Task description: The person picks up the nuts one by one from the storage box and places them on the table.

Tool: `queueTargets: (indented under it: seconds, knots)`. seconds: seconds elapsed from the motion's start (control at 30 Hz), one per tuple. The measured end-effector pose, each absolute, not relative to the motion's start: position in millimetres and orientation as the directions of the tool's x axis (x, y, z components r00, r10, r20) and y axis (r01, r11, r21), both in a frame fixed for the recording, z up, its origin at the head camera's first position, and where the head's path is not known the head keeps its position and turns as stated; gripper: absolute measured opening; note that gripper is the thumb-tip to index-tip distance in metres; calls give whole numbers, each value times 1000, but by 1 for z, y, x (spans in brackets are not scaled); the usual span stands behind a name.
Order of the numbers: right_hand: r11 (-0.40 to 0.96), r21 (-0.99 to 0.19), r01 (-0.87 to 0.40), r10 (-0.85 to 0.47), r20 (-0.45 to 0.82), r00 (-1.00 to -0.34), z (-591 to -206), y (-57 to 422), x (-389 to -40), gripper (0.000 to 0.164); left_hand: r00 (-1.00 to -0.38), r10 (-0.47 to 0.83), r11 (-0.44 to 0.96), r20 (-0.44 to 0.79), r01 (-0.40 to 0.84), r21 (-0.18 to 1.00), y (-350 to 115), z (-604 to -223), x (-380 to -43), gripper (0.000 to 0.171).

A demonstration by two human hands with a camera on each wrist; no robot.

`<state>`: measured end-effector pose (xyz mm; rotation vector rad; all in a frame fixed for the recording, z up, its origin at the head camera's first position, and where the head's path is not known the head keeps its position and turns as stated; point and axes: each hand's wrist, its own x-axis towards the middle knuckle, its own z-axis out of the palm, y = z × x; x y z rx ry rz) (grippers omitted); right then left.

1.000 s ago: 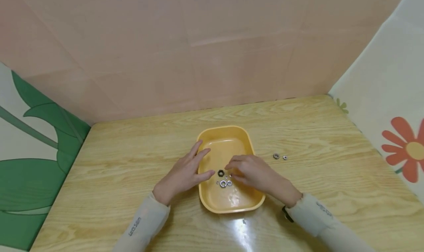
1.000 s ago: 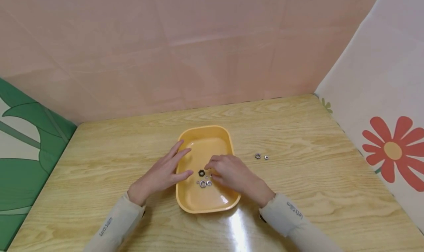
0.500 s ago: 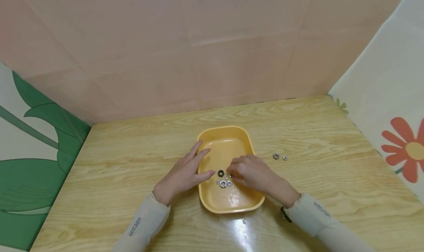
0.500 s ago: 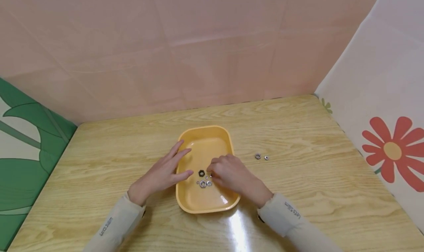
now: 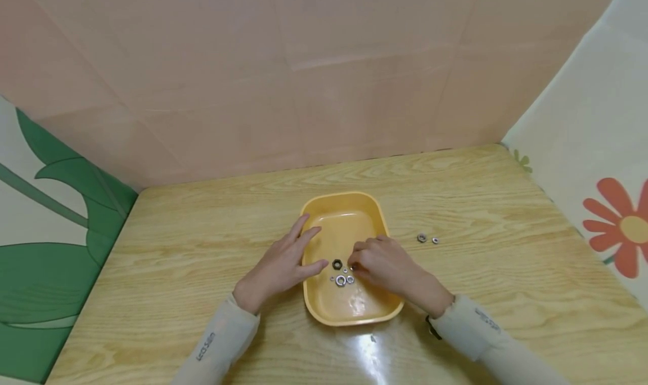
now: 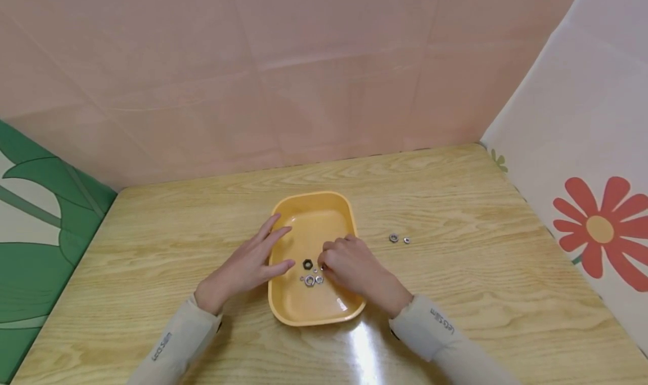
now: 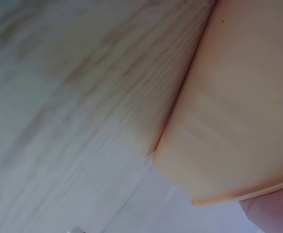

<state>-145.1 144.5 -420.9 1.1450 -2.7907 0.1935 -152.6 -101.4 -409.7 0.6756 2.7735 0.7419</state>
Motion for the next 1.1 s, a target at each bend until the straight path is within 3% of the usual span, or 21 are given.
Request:
queueTargets:
  seconds: [0.5,1.1]
  knots:
    - [721,-60,-690,-673,177,-718,-421,143,-144,4,-880,468,775,-84,363,517,-101,-411,-153,75]
    - [696,-238,-678,-652,188,-735,-418,144,-147,5,-878,473,772,-79,369,518,-102,-410,-153,75]
